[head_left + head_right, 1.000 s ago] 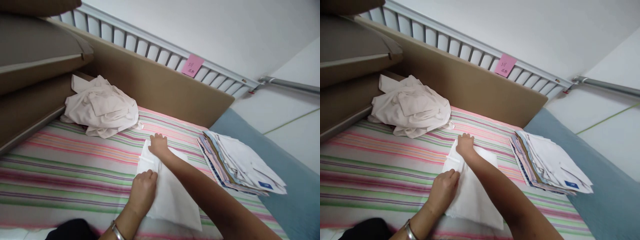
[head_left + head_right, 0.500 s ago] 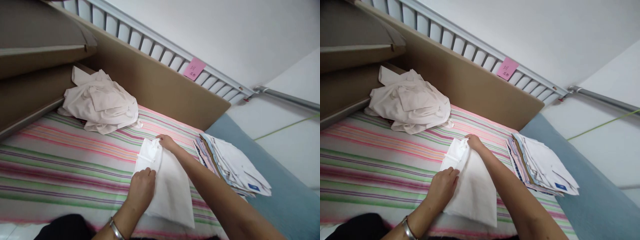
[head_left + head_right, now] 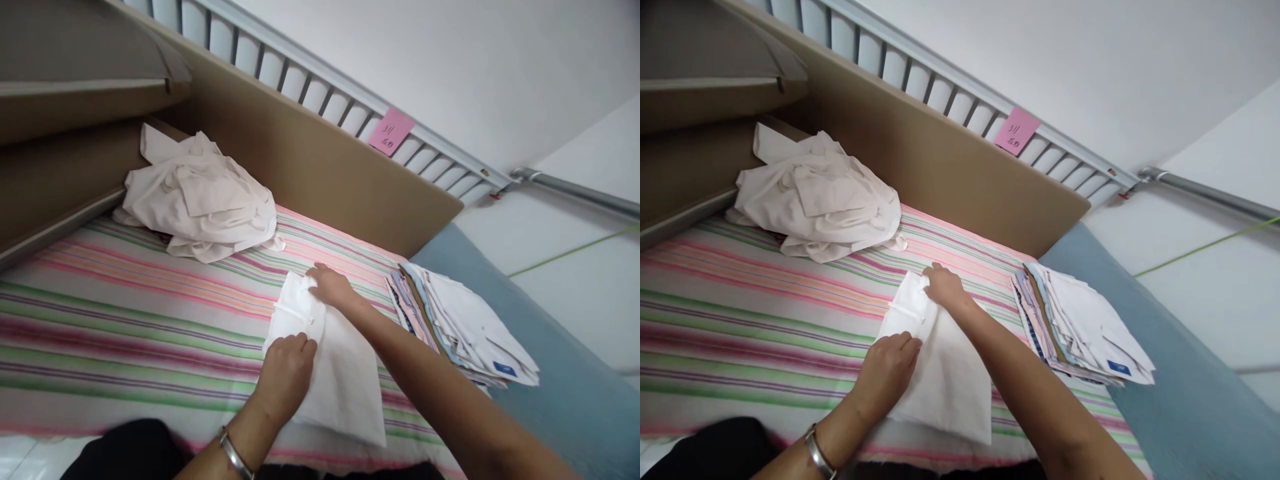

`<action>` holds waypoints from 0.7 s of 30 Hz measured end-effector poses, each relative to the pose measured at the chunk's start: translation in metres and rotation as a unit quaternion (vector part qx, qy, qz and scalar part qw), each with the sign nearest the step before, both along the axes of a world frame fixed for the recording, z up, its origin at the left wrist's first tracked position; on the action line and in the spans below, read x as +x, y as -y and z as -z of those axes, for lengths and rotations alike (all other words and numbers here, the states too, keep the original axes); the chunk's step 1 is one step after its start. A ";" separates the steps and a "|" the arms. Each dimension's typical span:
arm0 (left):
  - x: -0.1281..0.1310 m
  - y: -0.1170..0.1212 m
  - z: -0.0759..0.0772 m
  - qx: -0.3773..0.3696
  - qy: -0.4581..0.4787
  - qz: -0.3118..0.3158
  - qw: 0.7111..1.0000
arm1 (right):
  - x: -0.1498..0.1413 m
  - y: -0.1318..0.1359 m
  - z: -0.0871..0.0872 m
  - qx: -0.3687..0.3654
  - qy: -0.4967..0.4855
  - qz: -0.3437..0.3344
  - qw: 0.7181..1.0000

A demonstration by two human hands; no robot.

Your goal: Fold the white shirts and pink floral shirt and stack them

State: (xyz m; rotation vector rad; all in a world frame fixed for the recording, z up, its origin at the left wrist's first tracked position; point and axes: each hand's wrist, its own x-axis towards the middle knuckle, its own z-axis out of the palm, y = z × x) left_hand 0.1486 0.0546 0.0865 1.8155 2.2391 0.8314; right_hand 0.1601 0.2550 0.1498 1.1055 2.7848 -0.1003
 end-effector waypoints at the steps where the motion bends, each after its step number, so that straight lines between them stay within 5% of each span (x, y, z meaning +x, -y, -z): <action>1: 0.000 0.000 0.000 0.004 -0.002 0.004 1.000 | 0.000 -0.005 0.000 -0.027 -0.034 0.029 0.999; 6: -0.002 0.002 -0.006 -0.010 0.017 -0.050 0.999 | -0.002 -0.033 0.010 -0.135 -0.132 0.178 0.966; 12: -0.017 0.010 -0.008 -0.096 0.181 -0.183 0.961 | -0.002 -0.038 0.039 -0.182 -0.191 0.218 0.939; 16: -0.033 0.013 0.002 -0.030 0.296 -0.182 0.937 | -0.002 -0.037 0.047 -0.249 -0.249 0.242 0.904; 21: -0.069 -0.038 0.009 0.024 0.314 -0.176 0.933 | 0.003 -0.041 0.046 -0.356 -0.311 0.262 0.842</action>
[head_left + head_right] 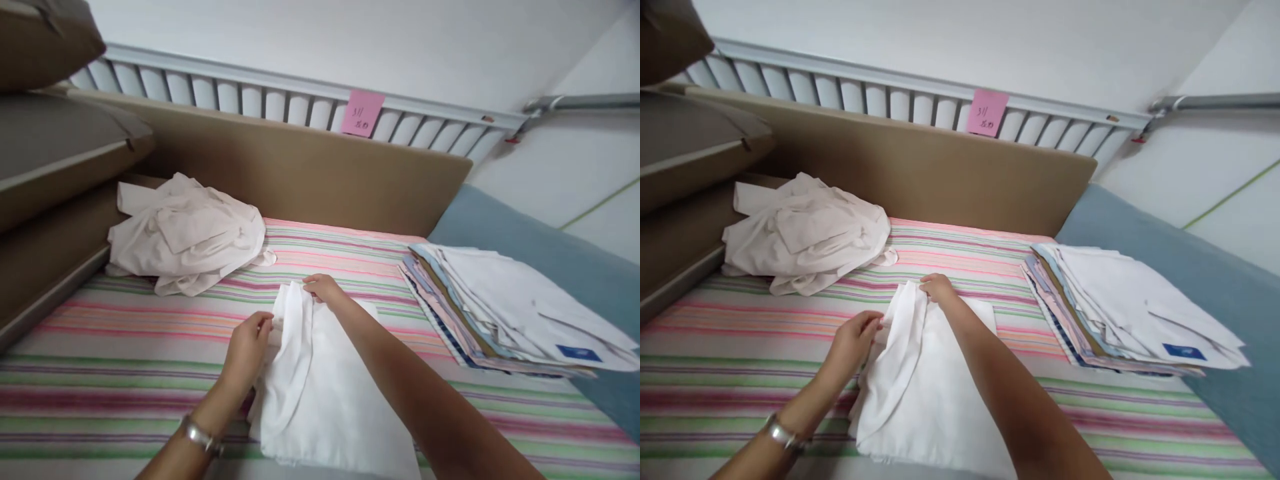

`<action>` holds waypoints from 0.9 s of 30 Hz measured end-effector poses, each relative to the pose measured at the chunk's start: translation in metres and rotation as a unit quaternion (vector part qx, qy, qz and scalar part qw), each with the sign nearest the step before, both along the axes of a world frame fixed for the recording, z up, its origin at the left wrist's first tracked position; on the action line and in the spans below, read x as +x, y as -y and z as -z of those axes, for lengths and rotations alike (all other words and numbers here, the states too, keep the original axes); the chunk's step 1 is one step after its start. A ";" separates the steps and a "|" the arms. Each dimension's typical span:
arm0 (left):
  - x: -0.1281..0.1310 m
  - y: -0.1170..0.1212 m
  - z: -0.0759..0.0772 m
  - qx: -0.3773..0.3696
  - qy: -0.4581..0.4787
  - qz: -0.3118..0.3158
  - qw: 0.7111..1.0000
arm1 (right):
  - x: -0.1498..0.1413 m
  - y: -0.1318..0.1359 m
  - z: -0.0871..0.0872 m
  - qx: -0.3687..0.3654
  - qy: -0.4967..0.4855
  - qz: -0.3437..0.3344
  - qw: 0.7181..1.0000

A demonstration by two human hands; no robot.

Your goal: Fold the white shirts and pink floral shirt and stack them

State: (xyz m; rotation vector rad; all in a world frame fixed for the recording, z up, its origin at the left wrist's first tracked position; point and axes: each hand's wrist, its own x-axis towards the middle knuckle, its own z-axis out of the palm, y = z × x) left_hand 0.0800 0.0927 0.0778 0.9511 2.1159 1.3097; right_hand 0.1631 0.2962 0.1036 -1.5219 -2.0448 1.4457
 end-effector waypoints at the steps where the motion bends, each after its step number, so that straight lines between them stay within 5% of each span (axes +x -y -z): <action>1: -0.006 -0.016 -0.001 -0.015 -0.005 0.008 1.000 | 0.002 -0.002 0.000 -0.017 -0.016 0.002 1.000; 5: -0.019 -0.074 -0.008 -0.057 -0.060 0.060 0.995 | 0.008 -0.009 0.000 -0.074 -0.077 0.008 0.994; 9: -0.015 -0.098 -0.016 -0.042 -0.125 0.068 0.989 | 0.010 -0.015 0.004 -0.119 -0.123 0.014 0.985; 17: 0.001 -0.102 -0.010 -0.002 -0.176 0.047 0.983 | 0.000 -0.023 0.012 -0.117 -0.143 0.031 0.982; 27: -0.004 -0.096 0.010 0.046 0.047 -0.020 0.998 | 0.001 -0.022 0.020 0.052 -0.102 0.023 0.993</action>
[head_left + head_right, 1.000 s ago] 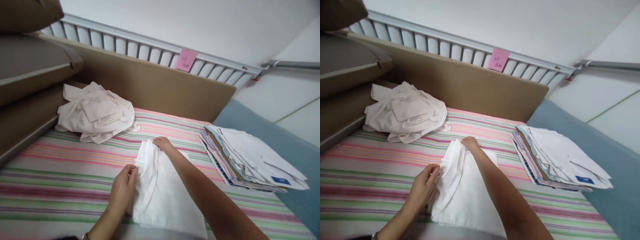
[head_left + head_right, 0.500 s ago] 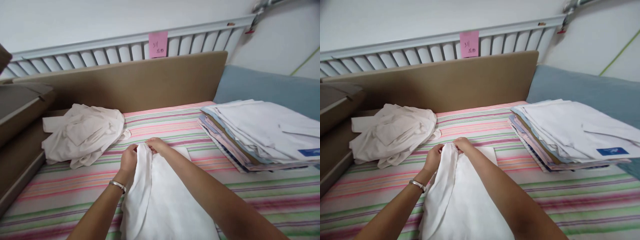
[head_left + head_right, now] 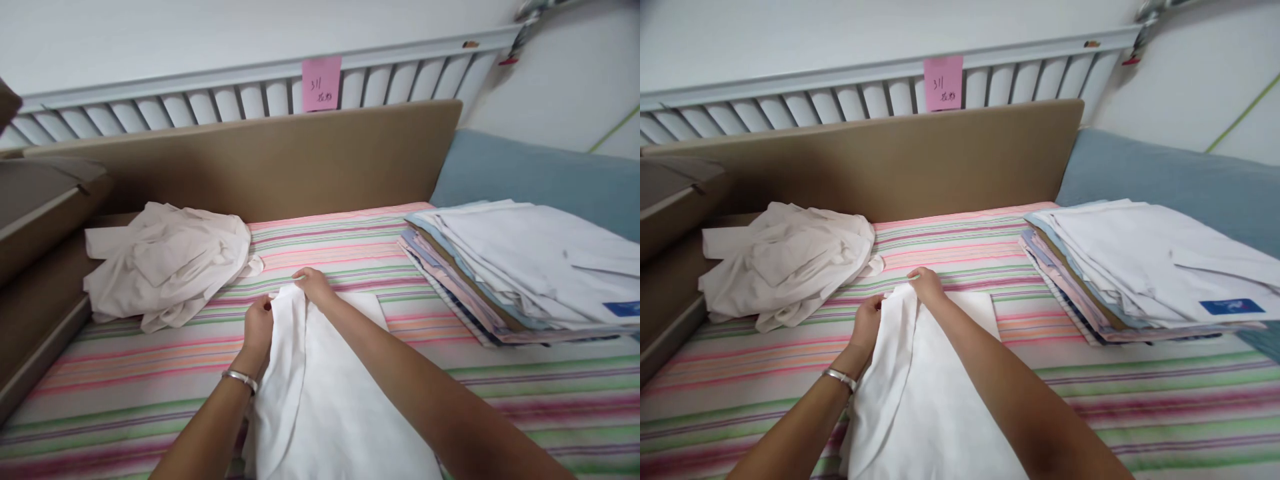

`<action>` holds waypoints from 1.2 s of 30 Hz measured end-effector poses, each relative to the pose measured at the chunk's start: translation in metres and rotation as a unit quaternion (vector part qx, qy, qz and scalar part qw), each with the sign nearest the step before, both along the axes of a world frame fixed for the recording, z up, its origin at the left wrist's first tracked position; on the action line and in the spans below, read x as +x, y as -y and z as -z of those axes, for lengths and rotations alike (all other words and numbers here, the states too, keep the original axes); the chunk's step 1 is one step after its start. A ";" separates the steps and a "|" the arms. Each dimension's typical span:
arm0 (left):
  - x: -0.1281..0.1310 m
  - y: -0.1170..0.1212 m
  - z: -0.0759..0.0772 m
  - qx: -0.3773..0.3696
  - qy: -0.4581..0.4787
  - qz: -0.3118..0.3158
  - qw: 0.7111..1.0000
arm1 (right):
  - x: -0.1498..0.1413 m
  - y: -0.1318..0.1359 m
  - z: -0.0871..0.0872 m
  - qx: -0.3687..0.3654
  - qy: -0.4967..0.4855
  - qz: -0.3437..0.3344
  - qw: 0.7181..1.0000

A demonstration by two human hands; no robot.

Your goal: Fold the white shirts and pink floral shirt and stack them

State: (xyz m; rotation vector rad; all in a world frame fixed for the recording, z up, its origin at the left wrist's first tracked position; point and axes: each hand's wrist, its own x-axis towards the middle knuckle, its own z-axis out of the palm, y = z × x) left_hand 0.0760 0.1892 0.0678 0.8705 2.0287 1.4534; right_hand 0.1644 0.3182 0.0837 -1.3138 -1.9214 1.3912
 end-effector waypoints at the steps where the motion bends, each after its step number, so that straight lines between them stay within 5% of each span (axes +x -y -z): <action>1: 0.000 0.000 -0.002 -0.001 0.040 -0.002 0.999 | 0.002 0.002 -0.001 0.015 0.005 -0.002 1.000; 4: -0.003 0.000 -0.010 -0.029 0.131 0.003 0.991 | 0.012 0.011 -0.004 0.123 0.024 -0.019 0.992; 9: -0.014 0.001 -0.028 -0.094 0.223 0.038 0.969 | 0.029 0.034 0.000 0.347 0.075 -0.104 0.929; 14: -0.017 -0.014 -0.029 -0.123 0.174 0.014 0.977 | 0.030 0.048 0.011 0.383 0.140 -0.144 0.902; 23: -0.030 -0.019 0.008 -0.122 -0.081 -0.069 0.987 | 0.028 0.051 0.038 0.414 0.206 -0.158 0.872; 26: -0.034 -0.011 0.009 -0.131 -0.113 -0.080 0.982 | 0.028 0.051 0.038 0.409 0.208 -0.158 0.875; 30: -0.024 0.027 -0.011 -0.131 -0.105 -0.046 0.985 | 0.035 0.056 0.021 0.391 0.175 -0.153 0.891; 33: -0.002 0.085 -0.026 -0.146 -0.078 0.032 0.986 | 0.046 0.065 0.002 0.394 0.139 -0.156 0.895; 36: 0.028 0.147 -0.028 -0.141 -0.048 0.014 0.989 | 0.055 0.074 -0.011 0.398 0.135 -0.176 0.890</action>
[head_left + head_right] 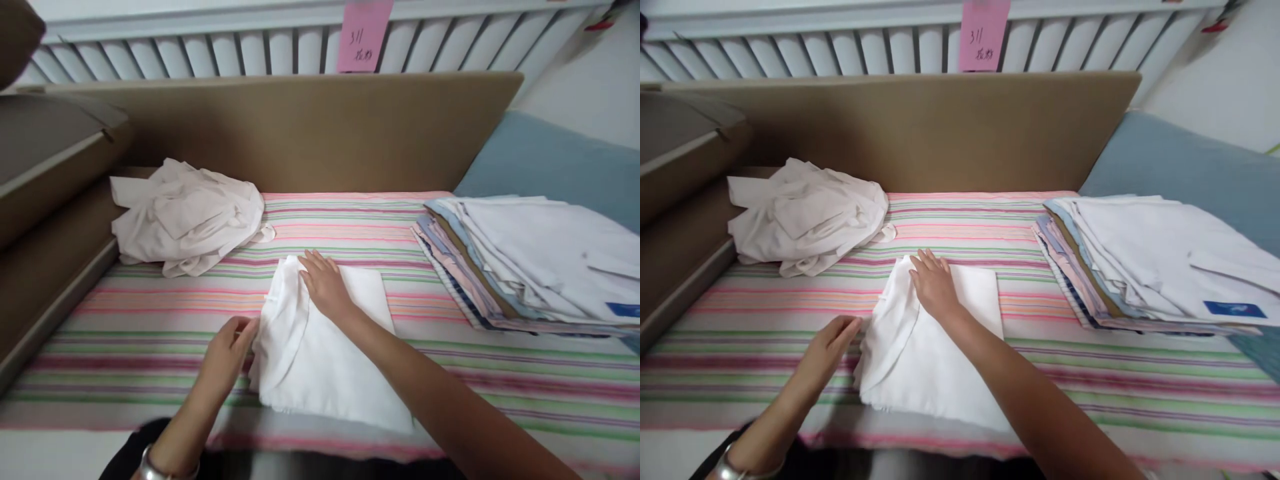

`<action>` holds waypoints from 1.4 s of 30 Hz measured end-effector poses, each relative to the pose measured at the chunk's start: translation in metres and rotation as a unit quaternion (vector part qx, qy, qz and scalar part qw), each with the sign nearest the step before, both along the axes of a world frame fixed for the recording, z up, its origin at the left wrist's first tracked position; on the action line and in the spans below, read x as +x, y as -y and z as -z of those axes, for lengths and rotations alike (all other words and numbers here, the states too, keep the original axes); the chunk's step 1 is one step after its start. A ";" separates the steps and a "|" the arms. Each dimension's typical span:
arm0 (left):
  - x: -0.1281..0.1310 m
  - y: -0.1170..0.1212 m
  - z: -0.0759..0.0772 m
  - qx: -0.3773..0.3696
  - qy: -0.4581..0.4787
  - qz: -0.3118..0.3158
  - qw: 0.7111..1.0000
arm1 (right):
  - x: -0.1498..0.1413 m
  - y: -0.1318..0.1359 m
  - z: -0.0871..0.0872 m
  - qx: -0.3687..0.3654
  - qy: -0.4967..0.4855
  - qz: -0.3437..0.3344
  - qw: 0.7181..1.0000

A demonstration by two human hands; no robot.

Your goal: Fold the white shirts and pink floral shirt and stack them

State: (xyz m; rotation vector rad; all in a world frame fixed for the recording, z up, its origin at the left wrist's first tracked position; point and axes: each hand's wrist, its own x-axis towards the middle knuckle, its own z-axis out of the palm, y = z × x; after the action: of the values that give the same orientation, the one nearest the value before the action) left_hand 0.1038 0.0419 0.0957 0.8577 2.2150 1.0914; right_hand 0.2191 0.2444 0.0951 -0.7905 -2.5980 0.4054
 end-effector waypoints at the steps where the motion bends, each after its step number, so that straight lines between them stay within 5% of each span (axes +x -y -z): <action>1: 0.011 0.017 0.001 0.005 0.002 -0.020 1.000 | 0.001 0.003 -0.002 0.002 0.008 -0.002 1.000; 5: 0.043 0.044 0.006 -0.012 -0.067 -0.050 0.996 | -0.005 0.012 0.003 0.001 0.057 0.003 0.998; 13: 0.039 0.006 -0.005 -0.192 -0.167 0.010 0.967 | -0.023 0.021 0.021 -0.023 0.121 0.024 0.992; 21: 0.044 0.015 0.020 -0.224 -0.192 0.029 0.955 | -0.031 0.027 0.040 0.016 0.129 -0.003 0.992; 26: 0.027 0.013 0.010 -0.188 -0.177 0.023 0.966 | -0.032 0.025 0.041 -0.014 0.115 -0.014 0.993; 29: -0.001 -0.010 -0.002 -0.075 -0.157 0.006 0.985 | -0.026 0.008 0.025 -0.063 0.013 0.010 0.998; 32: -0.030 -0.051 -0.005 -0.014 -0.099 0.015 0.995 | -0.023 -0.020 0.013 -0.159 -0.098 0.120 0.975; 37: -0.049 -0.117 0.011 -0.043 -0.062 -0.003 0.997 | -0.040 -0.059 0.017 -0.318 -0.058 0.218 0.921; 42: -0.037 -0.136 0.017 -0.050 -0.069 -0.009 0.996 | -0.064 -0.071 0.025 -0.357 -0.037 0.219 0.907</action>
State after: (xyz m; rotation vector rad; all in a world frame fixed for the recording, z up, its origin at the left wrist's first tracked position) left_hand 0.0671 0.1782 0.0785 0.8959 2.3733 0.9464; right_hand 0.1548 0.3155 0.0702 -1.5108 -2.0793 1.2391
